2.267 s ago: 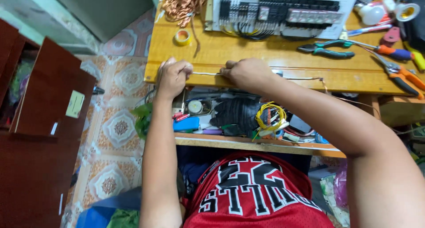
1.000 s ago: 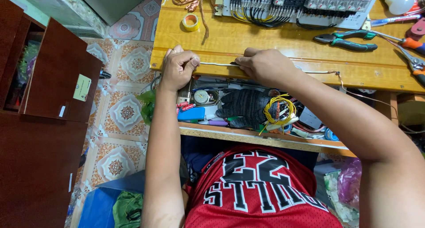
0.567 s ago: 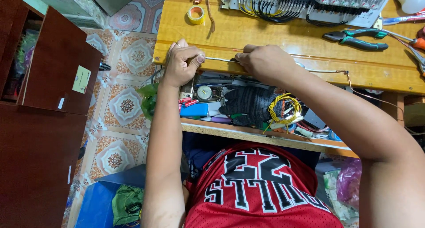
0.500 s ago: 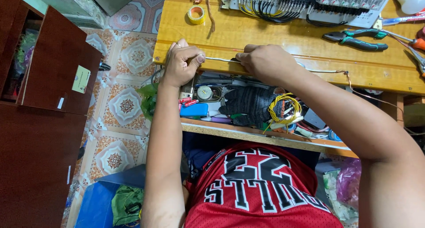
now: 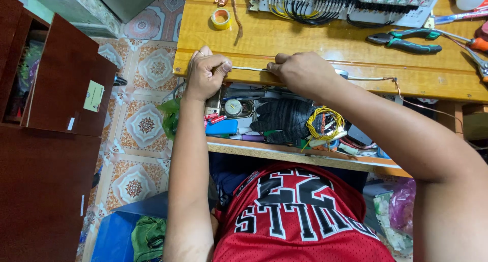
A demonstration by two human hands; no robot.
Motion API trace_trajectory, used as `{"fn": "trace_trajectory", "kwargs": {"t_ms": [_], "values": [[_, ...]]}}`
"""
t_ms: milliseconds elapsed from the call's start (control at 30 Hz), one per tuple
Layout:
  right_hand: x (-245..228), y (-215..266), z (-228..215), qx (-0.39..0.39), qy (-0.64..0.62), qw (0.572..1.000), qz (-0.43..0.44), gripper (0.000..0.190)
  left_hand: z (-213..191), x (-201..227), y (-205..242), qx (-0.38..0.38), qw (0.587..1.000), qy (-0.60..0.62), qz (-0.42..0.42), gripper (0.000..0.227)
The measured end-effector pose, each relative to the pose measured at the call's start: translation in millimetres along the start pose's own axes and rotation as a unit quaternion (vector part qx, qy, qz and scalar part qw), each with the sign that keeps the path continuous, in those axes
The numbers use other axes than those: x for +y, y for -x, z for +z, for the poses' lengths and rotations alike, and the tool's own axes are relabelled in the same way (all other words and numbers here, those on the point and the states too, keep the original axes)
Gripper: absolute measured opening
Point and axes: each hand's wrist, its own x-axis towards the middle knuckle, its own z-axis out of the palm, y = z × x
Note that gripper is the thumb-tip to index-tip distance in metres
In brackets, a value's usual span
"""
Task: Preparing and testing electrical wire connections on a metal rod assembly
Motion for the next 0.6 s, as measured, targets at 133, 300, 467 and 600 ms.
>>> {"fn": "trace_trajectory", "kwargs": {"t_ms": [133,300,467,600], "values": [[5,2,6,0.001,0.019,1.0,-0.008,0.023,1,1,-1,0.009,1.0,-0.001,-0.007,0.027],[-1,3,-3,-0.014,0.018,1.0,-0.007,0.024,6,-7,1,0.013,1.0,0.0,-0.005,0.025],[2,6,1,0.004,0.023,0.999,-0.023,0.026,8,-12,2,0.017,1.0,0.001,-0.001,0.025],[6,12,6,0.014,0.024,0.999,-0.015,0.025,11,-17,2,0.021,1.0,-0.008,0.003,0.023]]}}
